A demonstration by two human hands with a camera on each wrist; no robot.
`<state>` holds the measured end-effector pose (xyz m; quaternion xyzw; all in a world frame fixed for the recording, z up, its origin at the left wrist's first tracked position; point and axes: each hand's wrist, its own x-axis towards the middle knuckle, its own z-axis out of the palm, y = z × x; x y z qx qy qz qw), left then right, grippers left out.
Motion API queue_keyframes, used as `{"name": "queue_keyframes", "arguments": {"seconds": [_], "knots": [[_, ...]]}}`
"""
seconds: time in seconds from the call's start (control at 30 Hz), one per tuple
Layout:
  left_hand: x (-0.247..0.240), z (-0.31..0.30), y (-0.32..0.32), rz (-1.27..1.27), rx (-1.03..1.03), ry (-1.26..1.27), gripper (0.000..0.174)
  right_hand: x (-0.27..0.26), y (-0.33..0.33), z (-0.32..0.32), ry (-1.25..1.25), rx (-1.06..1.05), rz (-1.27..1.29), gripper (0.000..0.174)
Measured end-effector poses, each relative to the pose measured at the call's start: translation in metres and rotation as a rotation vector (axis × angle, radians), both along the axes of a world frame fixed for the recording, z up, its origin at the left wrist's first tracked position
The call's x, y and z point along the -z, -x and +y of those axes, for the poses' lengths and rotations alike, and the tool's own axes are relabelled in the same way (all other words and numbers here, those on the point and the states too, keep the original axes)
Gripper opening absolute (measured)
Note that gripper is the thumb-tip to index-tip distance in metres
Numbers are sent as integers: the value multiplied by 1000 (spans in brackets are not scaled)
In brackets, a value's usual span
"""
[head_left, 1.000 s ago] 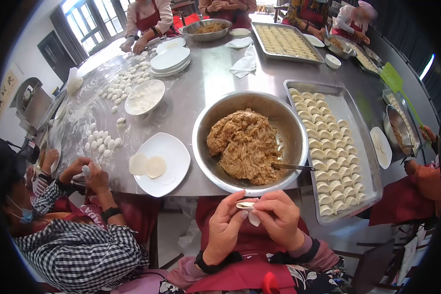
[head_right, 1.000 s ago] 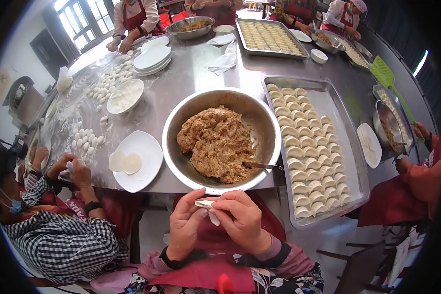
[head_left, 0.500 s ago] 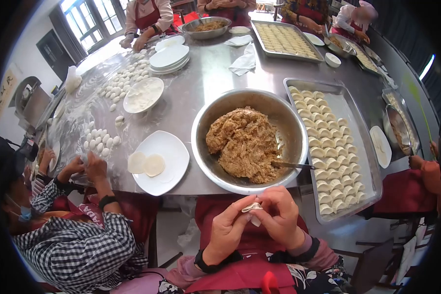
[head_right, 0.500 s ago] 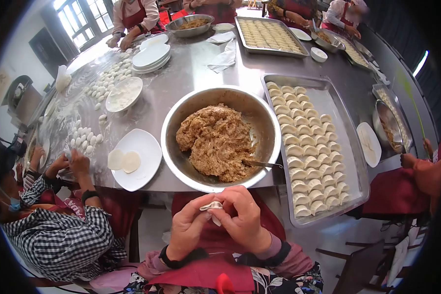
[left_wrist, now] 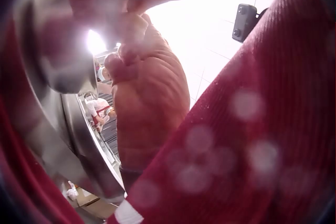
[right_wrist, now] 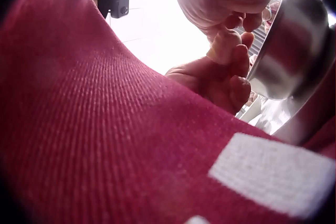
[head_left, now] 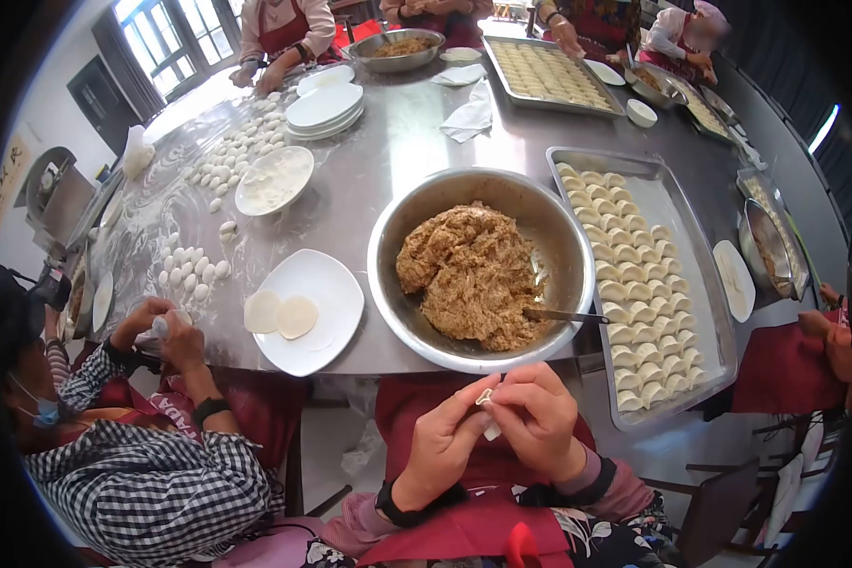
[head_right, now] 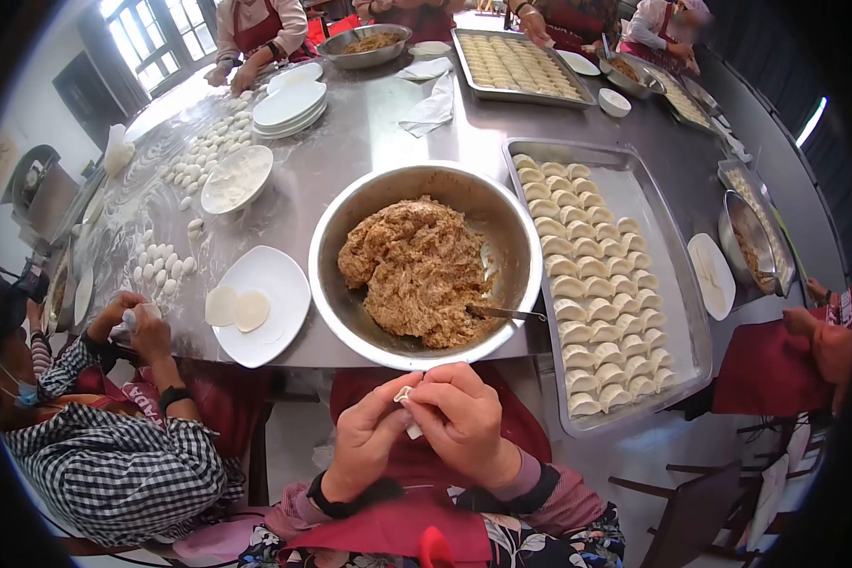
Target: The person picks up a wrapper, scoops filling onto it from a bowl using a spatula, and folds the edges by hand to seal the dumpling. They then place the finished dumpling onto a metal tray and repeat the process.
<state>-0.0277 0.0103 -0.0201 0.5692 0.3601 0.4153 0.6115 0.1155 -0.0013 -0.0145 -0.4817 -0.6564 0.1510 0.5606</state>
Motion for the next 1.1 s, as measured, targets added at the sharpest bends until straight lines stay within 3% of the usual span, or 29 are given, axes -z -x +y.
{"name": "queue_keyframes", "arguments": {"seconds": [0.13, 0.23, 0.33, 0.43, 0.6, 0.73, 0.87, 0.9, 1.03, 1.1], "knots": [[3, 0, -1, -12, 22, -22, 38, -4, 2, -2, 147, 36, 151, 16], [6, -2, 0, -29, 50, 38, 41, -4, 0, -2, 169, 28, 91, 18], [8, -1, -2, -72, -6, 33, 43, 3, -2, 4, -3, 5, 19, 18], [7, -5, -4, -167, 5, 105, 45, -2, 0, 4, 28, 11, 17, 16], [4, -3, 0, 41, 8, -96, 47, 1, 0, 3, 79, -28, 28, 15], [1, 2, 3, 51, 61, -55, 45, -6, -5, 0, 197, -67, 59, 17], [1, 1, 3, -113, 104, 74, 54, -8, -9, 1, 203, -86, 183, 22], [2, -1, 2, -210, 107, 140, 57, -11, -10, 3, 195, -136, 135, 27], [1, -3, 5, -203, 92, 134, 62, -10, -12, 8, 176, -278, -22, 42], [1, -5, 4, -234, 64, 155, 61, -11, -13, 8, 211, -281, -5, 35]]}}
